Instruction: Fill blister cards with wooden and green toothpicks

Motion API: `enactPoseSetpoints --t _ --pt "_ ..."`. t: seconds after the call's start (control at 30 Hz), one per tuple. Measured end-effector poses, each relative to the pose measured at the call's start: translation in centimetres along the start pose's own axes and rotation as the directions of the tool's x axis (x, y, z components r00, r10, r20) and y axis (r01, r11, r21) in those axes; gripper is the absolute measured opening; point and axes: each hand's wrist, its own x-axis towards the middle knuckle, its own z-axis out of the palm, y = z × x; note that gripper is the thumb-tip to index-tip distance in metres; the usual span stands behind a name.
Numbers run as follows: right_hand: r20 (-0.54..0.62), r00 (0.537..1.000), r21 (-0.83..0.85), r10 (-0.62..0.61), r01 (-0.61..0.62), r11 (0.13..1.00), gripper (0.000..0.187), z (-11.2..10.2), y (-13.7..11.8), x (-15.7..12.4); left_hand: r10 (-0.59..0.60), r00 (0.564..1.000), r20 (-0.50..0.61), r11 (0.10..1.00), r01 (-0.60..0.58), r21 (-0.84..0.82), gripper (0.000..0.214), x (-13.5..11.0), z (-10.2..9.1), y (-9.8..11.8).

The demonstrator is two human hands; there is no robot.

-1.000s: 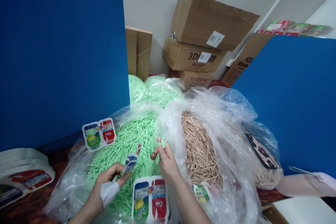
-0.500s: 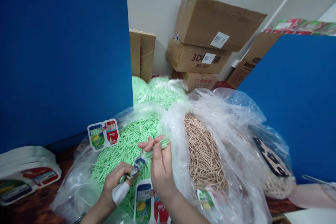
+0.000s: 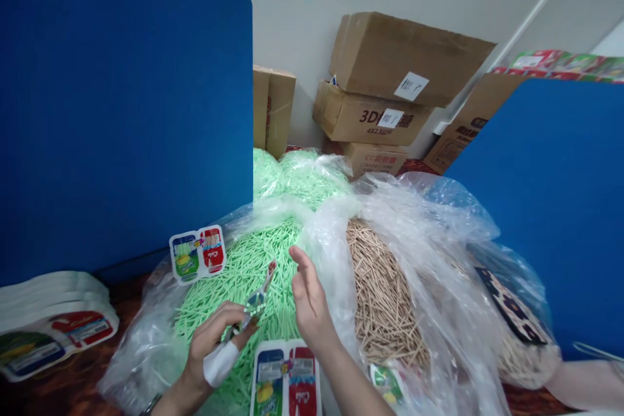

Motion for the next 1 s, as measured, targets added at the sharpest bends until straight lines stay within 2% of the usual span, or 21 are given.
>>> enactPoseSetpoints --t 0.07,0.13,0.2,0.3,0.4,0.53,0.63,0.7,0.77,0.8,0.87,0.93,1.0 --pt "0.090 0.990 0.087 0.110 -0.118 0.989 0.047 0.0 1.2 0.7 0.015 1.000 -0.005 1.000 -0.015 -0.024 0.011 0.2 -0.1 0.3" --pt "0.176 0.972 0.162 0.153 -0.182 0.970 0.039 0.3 1.9 1.0 0.029 1.000 0.011 0.999 -0.028 -0.041 0.011 0.2 -0.3 0.5" --pt "0.151 0.979 0.206 0.137 -0.167 0.964 0.028 0.6 2.2 1.0 0.000 1.000 0.009 1.000 0.000 -0.012 0.013 0.0 -0.6 0.6" --pt "0.067 0.995 0.180 0.077 -0.088 0.980 0.022 0.7 2.1 0.9 -0.091 0.994 -0.062 0.992 0.096 0.076 0.018 -0.4 -1.1 0.2" --pt "0.086 0.995 0.096 0.057 -0.065 0.993 0.022 0.6 1.9 0.6 -0.109 0.988 -0.109 0.986 0.121 0.113 0.023 -0.9 -1.3 -0.6" --pt "0.087 0.995 0.050 0.043 -0.048 0.998 0.020 0.4 2.0 0.4 -0.182 0.979 -0.097 0.974 0.192 0.117 0.024 -1.5 -1.3 -1.4" --pt "0.055 0.998 0.021 0.038 -0.039 0.999 0.019 0.2 2.3 0.3 -0.335 0.939 -0.073 0.936 0.341 0.089 0.029 -1.6 -1.3 -1.5" --pt "0.038 0.999 -0.006 0.036 -0.036 0.999 0.019 0.2 2.3 0.2 -0.433 0.899 -0.063 0.897 0.437 0.062 0.050 -1.4 -1.2 -1.2" --pt "0.081 0.996 -0.037 0.039 -0.036 0.999 0.018 0.5 2.2 0.1 -0.504 0.861 -0.071 0.862 0.506 0.017 0.070 -0.9 -1.0 -1.0" --pt "0.100 0.994 -0.053 0.042 -0.037 0.998 0.018 0.6 2.1 0.0 -0.527 0.847 -0.073 0.849 0.528 -0.016 0.067 -0.6 -0.9 -0.9" --pt "0.121 0.992 -0.104 0.039 -0.026 0.994 0.017 0.9 1.9 -0.3 -0.565 0.824 -0.035 0.823 0.560 -0.089 0.042 0.0 -0.9 -1.0" --pt "0.158 0.987 -0.219 0.017 0.019 0.975 0.025 0.6 1.8 -0.8 -0.586 0.810 0.012 0.803 0.582 -0.125 0.022 0.7 -1.5 -1.4" --pt "0.234 0.972 -0.376 -0.007 0.097 0.922 0.033 -0.3 2.2 -1.6 -0.588 0.808 0.016 0.802 0.586 -0.114 0.021 1.5 -2.8 -2.3"
